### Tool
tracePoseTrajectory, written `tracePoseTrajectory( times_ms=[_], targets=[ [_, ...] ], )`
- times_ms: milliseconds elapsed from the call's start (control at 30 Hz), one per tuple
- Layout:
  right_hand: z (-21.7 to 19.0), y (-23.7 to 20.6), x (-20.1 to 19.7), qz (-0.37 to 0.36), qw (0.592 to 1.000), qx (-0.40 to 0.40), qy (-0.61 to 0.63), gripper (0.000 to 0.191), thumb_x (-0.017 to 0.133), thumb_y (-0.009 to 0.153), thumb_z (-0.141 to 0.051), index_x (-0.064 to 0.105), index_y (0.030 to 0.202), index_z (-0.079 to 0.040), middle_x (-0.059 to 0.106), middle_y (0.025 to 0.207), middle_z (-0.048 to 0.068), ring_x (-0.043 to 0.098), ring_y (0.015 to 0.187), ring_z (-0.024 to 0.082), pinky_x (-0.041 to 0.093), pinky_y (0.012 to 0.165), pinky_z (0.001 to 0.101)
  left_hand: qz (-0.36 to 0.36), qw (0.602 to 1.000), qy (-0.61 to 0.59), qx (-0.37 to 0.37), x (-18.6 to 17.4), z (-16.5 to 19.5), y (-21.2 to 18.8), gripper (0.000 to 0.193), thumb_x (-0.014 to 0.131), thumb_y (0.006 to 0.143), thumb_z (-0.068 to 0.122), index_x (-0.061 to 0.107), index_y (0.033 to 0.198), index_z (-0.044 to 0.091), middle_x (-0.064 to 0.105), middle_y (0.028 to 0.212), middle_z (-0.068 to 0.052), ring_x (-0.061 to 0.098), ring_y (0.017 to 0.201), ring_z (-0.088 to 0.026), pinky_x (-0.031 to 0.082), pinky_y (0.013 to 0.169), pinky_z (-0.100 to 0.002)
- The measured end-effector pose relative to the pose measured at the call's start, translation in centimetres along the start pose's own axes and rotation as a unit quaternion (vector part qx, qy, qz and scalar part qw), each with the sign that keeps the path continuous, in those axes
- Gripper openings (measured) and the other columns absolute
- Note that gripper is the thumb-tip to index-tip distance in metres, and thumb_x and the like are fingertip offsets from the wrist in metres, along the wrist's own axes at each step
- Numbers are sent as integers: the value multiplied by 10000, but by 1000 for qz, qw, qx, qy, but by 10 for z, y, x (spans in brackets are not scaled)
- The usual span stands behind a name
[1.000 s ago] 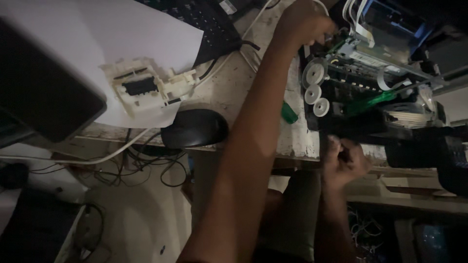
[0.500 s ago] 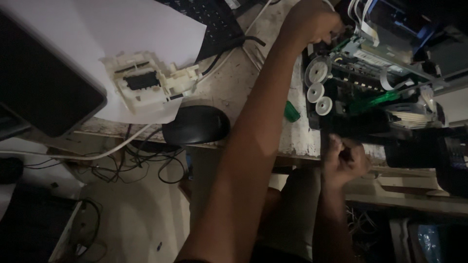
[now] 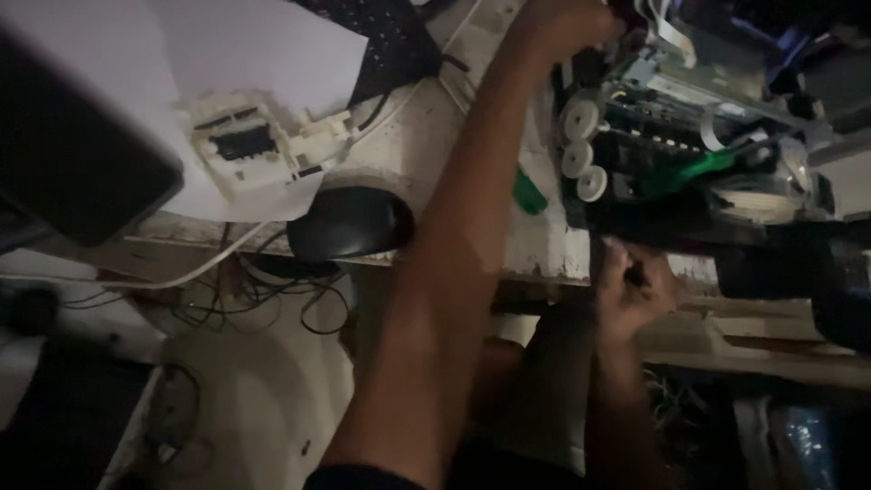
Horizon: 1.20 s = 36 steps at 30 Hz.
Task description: The person works on the internal components of a printer, connecting ribbon cables and adjusting parts with a screwdriver. They briefly answer a phone call before returning to the repair and closing the printer cover.
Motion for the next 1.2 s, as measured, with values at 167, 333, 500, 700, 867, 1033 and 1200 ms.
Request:
tracePoseTrajectory(
  times_ms=[167,333,500,700,867,1033,1200],
  targets=[
    [17,-11,-3,-1,1000,12,-8,193,708,1063,-112,687,911,6,655,834,109,589,692,207,447,651,324,-81,983,-160,-45,0,9,-8,227,770,847,263,800,909,47,710,705,-9,634,589,-105,502,537,-348],
    [32,-11,1,-6,1000,-18,-24,241,627,1037,-237,673,848,-95,646,771,95,577,602,212,438,590,349,-114,961,-202,-153,6,6,-13,251,778,869,257,758,829,10,646,656,-32,520,497,-110,389,427,-320],
    [22,2,-8,-38,994,62,80,181,679,1042,-233,718,984,-66,678,747,67,619,604,140,492,543,288,14,979,30,-203,-15,21,-12,336,713,974,329,736,802,41,627,628,-25,562,595,-142,428,572,-304],
    [29,55,-70,33,953,165,252,139,740,988,-129,717,1033,0,665,666,42,571,559,74,438,511,270,224,967,57,104,-43,162,-33,246,554,1112,244,659,1140,23,659,1041,-116,619,761,-207,477,674,-337],
    [34,128,-128,100,954,103,264,218,644,1138,-163,711,1266,1,763,1098,121,713,922,124,574,780,276,212,914,188,291,-16,250,-46,387,555,1178,227,511,1528,69,519,1547,-147,488,1408,-347,392,1206,-428],
    [52,181,-92,-8,950,180,255,253,692,1032,-222,738,1171,-16,740,824,76,642,645,116,498,591,248,192,909,196,315,-15,261,-48,427,625,1175,150,481,1573,99,478,1617,-168,420,1490,-373,312,1265,-443],
    [30,197,-88,-3,982,18,188,284,677,1133,-227,729,964,-5,645,765,83,579,663,164,464,653,298,151,913,207,318,-14,271,-52,422,667,1083,131,539,1474,38,514,1497,-234,480,1384,-427,368,1177,-495]
  ],
)
Point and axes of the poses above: each hand's wrist, its own y-axis towards the middle knuckle, its own x-axis out of the palm, z = x × y, the point moved 9 cm from there along y, towards the middle knuckle
